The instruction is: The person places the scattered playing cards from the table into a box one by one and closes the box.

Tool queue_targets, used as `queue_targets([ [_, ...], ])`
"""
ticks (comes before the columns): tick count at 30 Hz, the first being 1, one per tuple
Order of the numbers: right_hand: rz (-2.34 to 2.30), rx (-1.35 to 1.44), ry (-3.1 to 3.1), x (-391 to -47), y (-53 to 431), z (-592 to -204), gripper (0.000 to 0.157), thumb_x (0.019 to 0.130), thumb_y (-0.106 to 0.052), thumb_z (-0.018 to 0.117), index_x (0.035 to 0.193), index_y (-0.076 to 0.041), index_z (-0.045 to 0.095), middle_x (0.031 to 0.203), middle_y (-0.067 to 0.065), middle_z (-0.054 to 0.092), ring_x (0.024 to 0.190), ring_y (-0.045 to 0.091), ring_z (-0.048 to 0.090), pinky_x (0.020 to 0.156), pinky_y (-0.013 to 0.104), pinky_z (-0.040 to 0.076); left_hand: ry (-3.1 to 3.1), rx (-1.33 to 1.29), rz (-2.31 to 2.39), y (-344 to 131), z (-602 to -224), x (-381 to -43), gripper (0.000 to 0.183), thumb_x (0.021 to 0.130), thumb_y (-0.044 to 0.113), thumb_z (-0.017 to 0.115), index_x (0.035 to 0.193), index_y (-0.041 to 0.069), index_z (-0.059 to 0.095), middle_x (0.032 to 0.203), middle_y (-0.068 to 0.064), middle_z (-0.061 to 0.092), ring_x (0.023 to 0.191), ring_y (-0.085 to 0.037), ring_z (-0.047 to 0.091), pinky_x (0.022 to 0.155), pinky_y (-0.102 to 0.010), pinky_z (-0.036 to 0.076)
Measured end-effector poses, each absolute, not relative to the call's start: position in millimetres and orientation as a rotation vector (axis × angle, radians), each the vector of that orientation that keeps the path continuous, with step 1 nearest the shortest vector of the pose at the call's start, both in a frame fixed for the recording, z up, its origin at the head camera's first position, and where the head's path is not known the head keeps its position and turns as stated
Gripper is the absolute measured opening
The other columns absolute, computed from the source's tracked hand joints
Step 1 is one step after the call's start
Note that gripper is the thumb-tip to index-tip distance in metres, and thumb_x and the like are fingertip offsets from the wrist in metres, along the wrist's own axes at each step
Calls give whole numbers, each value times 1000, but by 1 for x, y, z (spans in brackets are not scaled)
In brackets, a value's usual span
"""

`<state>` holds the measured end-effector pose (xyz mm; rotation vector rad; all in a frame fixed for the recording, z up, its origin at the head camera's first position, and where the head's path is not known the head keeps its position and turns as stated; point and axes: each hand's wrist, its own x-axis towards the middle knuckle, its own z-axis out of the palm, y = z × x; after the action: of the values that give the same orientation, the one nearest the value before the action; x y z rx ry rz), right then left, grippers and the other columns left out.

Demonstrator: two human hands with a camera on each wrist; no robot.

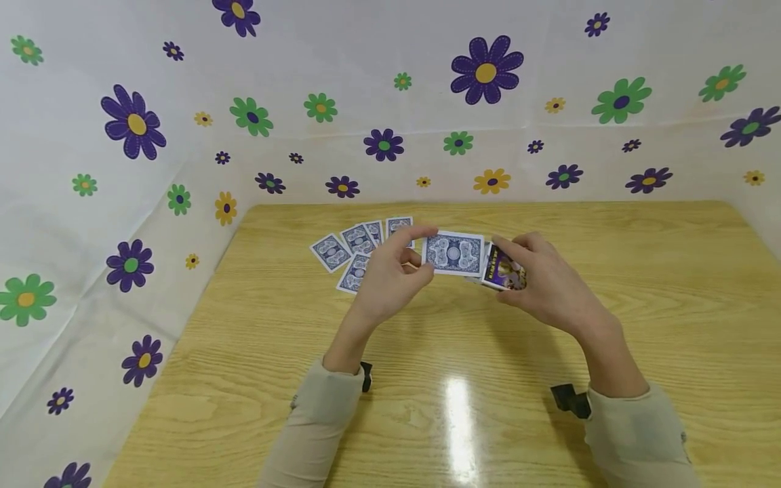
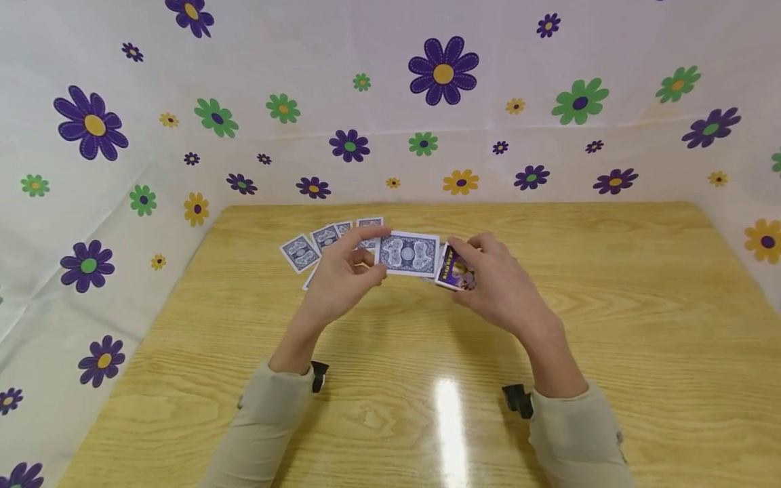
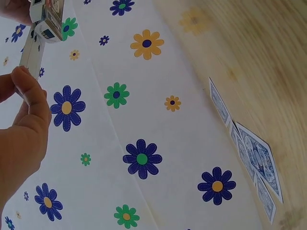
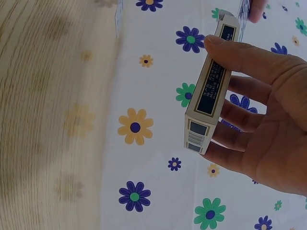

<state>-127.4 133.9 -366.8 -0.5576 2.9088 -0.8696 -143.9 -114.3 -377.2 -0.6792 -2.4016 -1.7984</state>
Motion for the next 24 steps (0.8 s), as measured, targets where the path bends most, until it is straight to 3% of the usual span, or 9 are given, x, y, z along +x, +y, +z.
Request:
queue_targets([
  [10, -887, -624, 2911, -127, 133, -366, 77, 81, -10, 80, 149, -6, 44, 132, 21, 46, 110, 35, 47, 91, 50, 46, -2452, -677, -1845, -114, -378, -143, 54, 83, -9, 59, 135, 4, 57, 134, -6, 57, 68, -15, 52, 49, -20, 38],
  [16, -868, -634, 2909, -127, 132, -365, 76, 81, -8, 80, 149, -5, 44, 133, 22, 46, 111, 36, 47, 92, 52, 46, -2466, -657, -1869, -110, -377, -143, 52, 86, -6, 62, 136, 6, 56, 135, -8, 56, 76, -16, 59, 55, -21, 45],
  [20, -864, -612, 2912, -127, 132, -365, 77, 81, -9, 80, 149, -5, 44, 132, 22, 45, 112, 36, 47, 93, 52, 46, -2390, -602, -1928, -105, -377, -141, 47, 88, -5, 63, 133, 3, 54, 120, -14, 57, 81, -20, 64, 66, -26, 56],
  [24, -857, -605, 2919, -127, 132, -366, 78, 81, -10, 81, 149, -5, 43, 132, 23, 46, 112, 37, 47, 93, 52, 47, -2300, -546, -1917, -98, -379, -139, 36, 88, -5, 65, 123, -2, 58, 105, -16, 59, 82, -22, 66, 71, -31, 59],
])
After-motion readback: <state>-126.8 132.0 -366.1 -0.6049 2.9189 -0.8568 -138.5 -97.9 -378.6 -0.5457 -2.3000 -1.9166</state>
